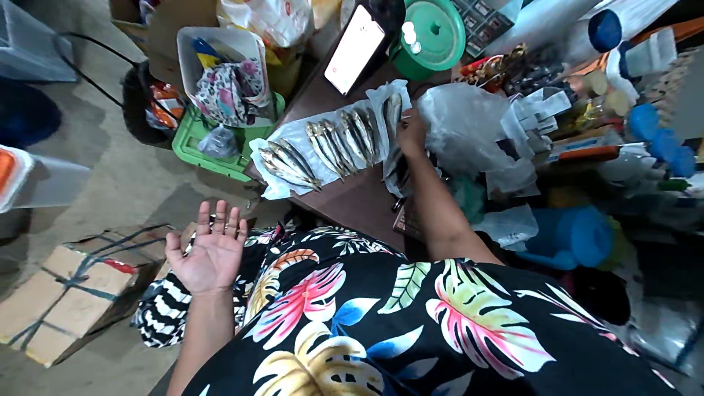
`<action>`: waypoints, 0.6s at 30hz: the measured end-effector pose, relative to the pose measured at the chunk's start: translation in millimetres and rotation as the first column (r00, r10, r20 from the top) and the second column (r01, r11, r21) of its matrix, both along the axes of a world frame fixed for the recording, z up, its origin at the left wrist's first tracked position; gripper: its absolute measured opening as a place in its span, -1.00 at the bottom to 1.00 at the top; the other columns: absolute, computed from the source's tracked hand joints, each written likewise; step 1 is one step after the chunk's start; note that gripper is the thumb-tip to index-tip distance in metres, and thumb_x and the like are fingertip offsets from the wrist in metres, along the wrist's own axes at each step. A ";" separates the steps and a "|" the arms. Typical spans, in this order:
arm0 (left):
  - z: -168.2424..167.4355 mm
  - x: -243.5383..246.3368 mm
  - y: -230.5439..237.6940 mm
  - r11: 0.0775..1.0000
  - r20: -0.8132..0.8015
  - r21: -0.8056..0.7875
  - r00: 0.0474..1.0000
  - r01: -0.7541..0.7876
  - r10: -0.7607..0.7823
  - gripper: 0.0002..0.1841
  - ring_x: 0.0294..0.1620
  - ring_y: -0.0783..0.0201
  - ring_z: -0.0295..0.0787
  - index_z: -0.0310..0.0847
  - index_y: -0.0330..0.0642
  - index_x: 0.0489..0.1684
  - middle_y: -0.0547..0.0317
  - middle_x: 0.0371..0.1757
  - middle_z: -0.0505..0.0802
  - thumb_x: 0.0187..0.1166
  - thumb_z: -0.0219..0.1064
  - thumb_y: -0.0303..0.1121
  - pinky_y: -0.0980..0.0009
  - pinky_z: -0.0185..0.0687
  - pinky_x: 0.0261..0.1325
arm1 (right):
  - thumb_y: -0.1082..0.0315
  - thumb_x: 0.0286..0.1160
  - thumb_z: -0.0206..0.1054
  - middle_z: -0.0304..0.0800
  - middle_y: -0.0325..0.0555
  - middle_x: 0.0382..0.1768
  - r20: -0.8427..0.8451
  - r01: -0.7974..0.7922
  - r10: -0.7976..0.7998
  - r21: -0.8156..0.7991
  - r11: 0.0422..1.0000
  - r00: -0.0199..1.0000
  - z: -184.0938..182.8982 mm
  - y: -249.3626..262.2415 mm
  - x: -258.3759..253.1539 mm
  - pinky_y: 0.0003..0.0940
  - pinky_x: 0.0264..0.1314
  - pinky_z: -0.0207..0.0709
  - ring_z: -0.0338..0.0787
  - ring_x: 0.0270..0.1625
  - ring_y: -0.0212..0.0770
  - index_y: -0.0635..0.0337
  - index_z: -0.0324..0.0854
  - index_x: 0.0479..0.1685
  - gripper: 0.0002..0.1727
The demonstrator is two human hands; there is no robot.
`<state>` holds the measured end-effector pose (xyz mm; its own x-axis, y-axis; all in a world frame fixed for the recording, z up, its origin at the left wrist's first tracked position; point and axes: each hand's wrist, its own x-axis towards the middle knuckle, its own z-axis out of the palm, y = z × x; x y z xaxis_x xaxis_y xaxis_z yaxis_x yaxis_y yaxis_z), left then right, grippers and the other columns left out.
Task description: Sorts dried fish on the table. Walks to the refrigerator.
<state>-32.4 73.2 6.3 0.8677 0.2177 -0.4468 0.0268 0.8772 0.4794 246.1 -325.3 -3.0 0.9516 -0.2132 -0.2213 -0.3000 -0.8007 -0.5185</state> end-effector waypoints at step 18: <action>0.6 6.0 -4.1 1.000 -0.040 0.025 0.999 -0.003 0.004 -0.02 0.49 0.11 0.66 0.36 0.12 0.64 0.16 0.50 0.71 0.60 -0.91 0.29 0.06 0.51 0.53 | 0.21 0.56 0.36 0.57 0.31 0.44 -0.041 -0.040 0.035 -0.142 0.989 0.999 9.2 17.2 3.3 0.11 0.52 0.52 0.59 0.51 0.21 0.37 0.77 0.11 -0.62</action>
